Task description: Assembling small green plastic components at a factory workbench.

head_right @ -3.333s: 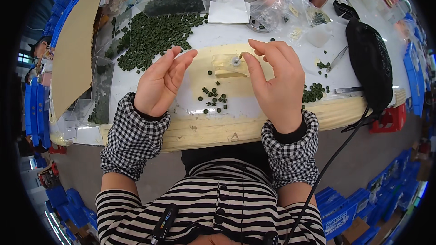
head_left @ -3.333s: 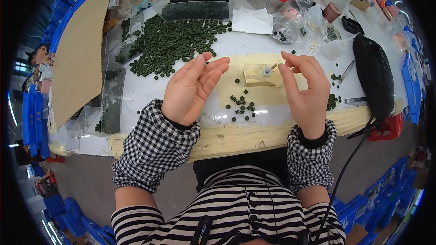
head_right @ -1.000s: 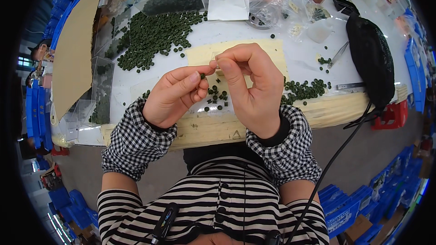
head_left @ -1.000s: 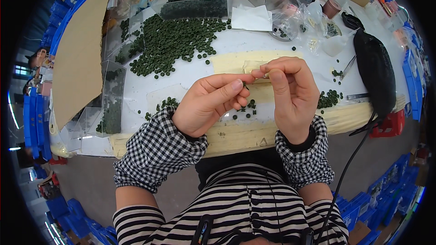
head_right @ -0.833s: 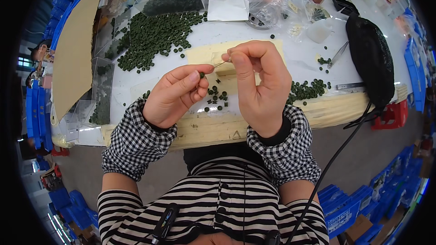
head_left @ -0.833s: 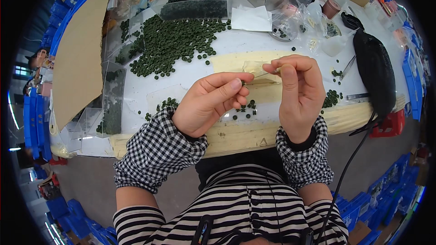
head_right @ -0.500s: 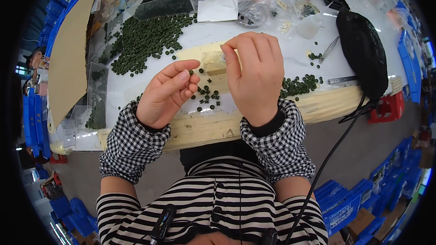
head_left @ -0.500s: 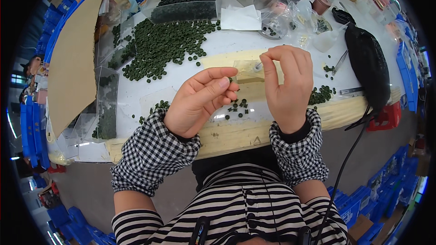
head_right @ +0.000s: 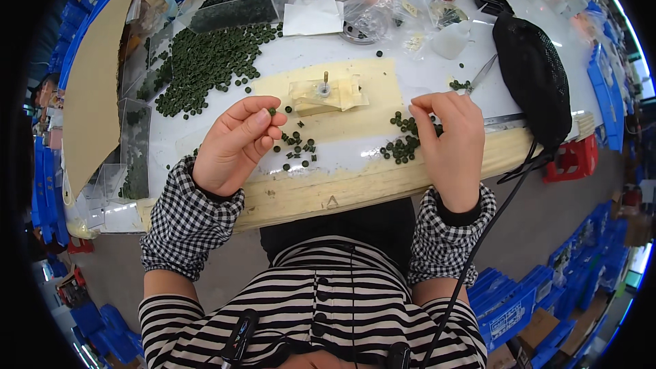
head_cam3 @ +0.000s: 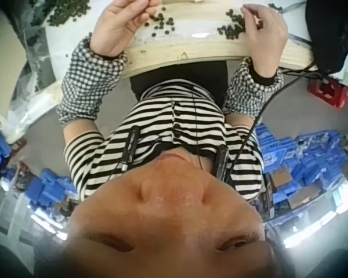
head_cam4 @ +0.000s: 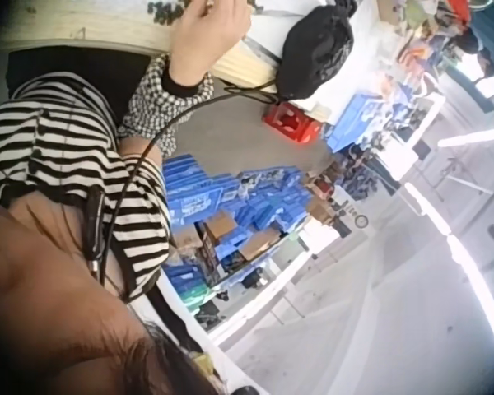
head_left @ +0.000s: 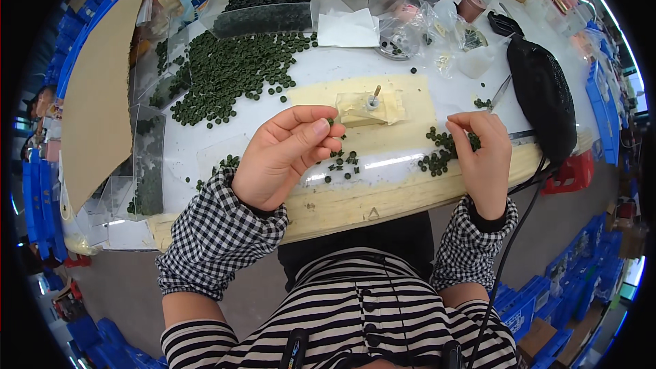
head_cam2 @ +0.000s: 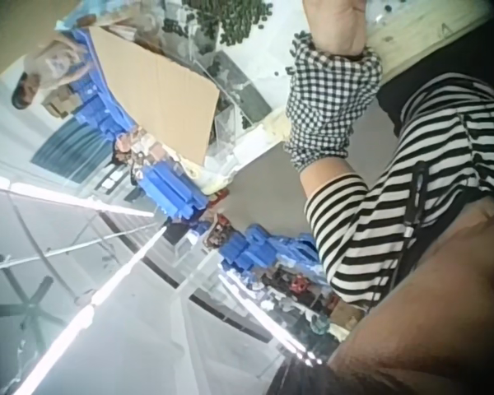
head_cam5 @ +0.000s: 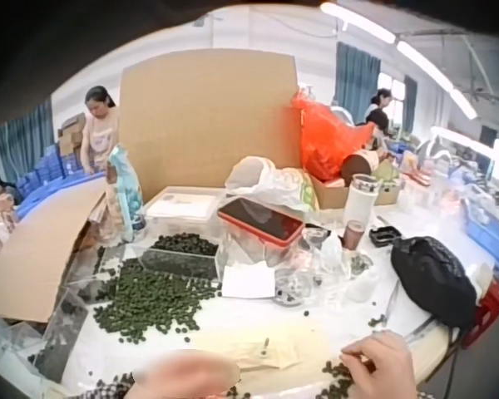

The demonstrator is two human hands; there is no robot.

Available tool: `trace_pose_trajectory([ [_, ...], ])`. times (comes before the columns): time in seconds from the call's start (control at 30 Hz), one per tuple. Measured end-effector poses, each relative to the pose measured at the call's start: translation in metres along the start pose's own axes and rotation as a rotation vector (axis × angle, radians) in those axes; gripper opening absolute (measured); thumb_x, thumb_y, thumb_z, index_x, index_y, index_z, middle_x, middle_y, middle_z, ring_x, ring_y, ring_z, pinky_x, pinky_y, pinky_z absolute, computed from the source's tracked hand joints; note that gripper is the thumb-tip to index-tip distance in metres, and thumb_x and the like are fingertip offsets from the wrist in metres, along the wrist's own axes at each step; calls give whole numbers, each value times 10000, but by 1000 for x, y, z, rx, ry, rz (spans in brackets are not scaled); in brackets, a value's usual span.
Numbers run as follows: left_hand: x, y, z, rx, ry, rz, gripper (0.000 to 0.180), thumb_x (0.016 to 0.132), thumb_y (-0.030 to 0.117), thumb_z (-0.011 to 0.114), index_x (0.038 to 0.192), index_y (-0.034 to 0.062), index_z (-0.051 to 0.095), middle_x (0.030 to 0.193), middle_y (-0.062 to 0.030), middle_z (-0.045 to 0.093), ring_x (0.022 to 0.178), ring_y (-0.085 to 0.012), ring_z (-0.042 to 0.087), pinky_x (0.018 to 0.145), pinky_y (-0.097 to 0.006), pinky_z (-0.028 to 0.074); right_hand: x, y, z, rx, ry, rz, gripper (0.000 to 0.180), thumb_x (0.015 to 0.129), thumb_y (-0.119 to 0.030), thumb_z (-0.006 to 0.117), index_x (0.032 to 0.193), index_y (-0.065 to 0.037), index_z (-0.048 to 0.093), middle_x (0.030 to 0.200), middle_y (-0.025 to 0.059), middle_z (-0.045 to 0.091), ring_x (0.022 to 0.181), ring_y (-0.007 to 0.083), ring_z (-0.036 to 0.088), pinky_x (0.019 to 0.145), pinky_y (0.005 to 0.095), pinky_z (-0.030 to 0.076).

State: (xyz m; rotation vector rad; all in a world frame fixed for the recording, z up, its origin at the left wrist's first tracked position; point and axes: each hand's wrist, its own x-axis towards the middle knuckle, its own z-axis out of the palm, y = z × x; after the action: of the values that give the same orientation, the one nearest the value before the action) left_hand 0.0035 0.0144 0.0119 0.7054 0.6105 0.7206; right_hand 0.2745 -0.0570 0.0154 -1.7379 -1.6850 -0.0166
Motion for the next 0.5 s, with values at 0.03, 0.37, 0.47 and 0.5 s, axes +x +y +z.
trace_pose_trajectory([
  [0.03, 0, 0, 1, 9, 15, -5, 219, 935, 94, 525, 1137, 15, 557, 978, -79, 640, 826, -95, 621, 732, -183, 521, -2, 1, -1, -11, -32, -28, 84, 719, -23, 681, 784, -27, 627, 746, 64, 594, 743, 244, 535, 691, 353, 414],
  [0.37, 2, -2, -6, -41, -29, 28, 210, 923, 99, 549, 1104, -3, 579, 984, -91, 650, 850, -113, 633, 765, -212, 527, 0, -2, 13, -59, -85, -210, 113, 673, -19, 691, 759, -22, 619, 722, 43, 541, 757, 228, 498, 702, 337, 420],
  [0.47, 1, -2, -6, -34, -29, 24, 204, 917, 85, 554, 1100, -2, 581, 980, -95, 650, 851, -118, 635, 763, -213, 530, 3, -4, 11, -69, -96, -220, 117, 675, 7, 684, 765, -17, 613, 724, 51, 550, 742, 231, 505, 674, 338, 427],
  [0.5, 1, -2, -5, -30, -30, 21, 203, 914, 79, 557, 1099, -2, 581, 980, -98, 650, 850, -120, 636, 763, -214, 531, 3, -5, 10, -67, -97, -216, 117, 679, 18, 681, 767, -16, 611, 725, 54, 556, 734, 233, 509, 660, 338, 429],
])
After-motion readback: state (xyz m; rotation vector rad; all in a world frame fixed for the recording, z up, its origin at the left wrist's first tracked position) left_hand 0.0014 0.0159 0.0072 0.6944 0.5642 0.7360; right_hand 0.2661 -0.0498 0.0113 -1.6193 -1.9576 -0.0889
